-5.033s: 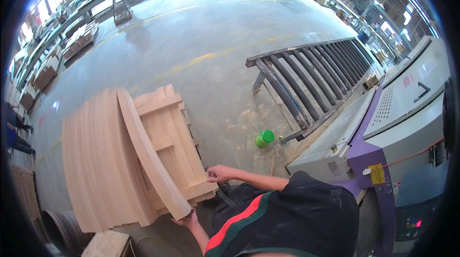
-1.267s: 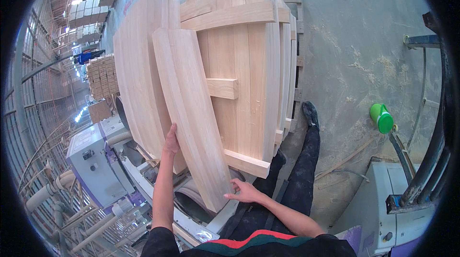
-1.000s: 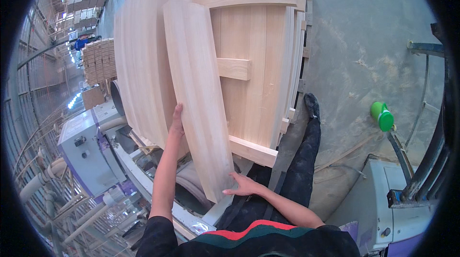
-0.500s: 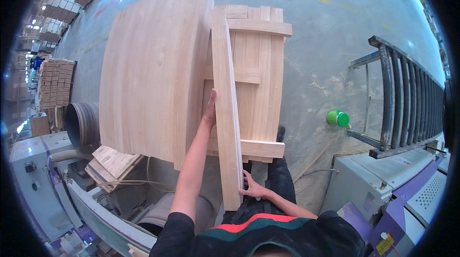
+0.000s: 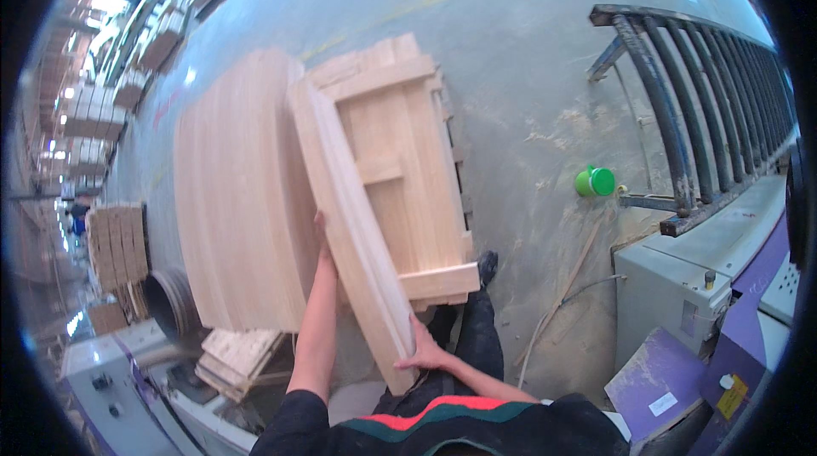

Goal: The person repeatedly picks up wooden panels and planks from a stack and feeds them one at a time onto a conveyor belt leading into a sanding machine. The person handles the pieces by hand, placing them flat on the belt and occasionally adjusting their position as they enter the machine.

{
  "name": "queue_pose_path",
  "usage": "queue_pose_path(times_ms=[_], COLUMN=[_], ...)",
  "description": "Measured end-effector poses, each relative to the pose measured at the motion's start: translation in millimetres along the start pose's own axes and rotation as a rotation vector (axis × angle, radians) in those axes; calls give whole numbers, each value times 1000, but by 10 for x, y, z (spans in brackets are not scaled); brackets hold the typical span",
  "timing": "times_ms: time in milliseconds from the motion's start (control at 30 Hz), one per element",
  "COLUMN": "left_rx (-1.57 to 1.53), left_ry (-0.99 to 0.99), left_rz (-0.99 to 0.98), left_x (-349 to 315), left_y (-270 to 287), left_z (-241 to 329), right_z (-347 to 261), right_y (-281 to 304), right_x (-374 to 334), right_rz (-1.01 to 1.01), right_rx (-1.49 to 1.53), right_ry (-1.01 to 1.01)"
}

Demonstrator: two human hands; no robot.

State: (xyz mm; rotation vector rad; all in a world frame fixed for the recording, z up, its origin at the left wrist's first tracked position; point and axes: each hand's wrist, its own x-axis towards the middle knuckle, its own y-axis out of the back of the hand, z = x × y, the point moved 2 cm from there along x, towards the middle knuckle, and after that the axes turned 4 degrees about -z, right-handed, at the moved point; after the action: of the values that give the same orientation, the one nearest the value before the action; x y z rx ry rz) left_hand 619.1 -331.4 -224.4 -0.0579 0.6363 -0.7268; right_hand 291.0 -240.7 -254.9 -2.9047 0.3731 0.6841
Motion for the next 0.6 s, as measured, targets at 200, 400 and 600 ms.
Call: queue_pose_path(times_ms=[200, 400, 600], left_rx=[-65, -121, -62], left_ry=[58, -99, -58], left_rz=[-185, -184, -214], left_x=[-15, 352, 489], left_y=[-441, -246, -171], left_z=[303, 211, -54], right_z=[28, 97, -29], right_y=[-146, 22, -59], right_x=[185, 424, 137], right_rz=[96, 420, 134], right_rx=[14, -68, 223], right_ry=[-12, 214, 74])
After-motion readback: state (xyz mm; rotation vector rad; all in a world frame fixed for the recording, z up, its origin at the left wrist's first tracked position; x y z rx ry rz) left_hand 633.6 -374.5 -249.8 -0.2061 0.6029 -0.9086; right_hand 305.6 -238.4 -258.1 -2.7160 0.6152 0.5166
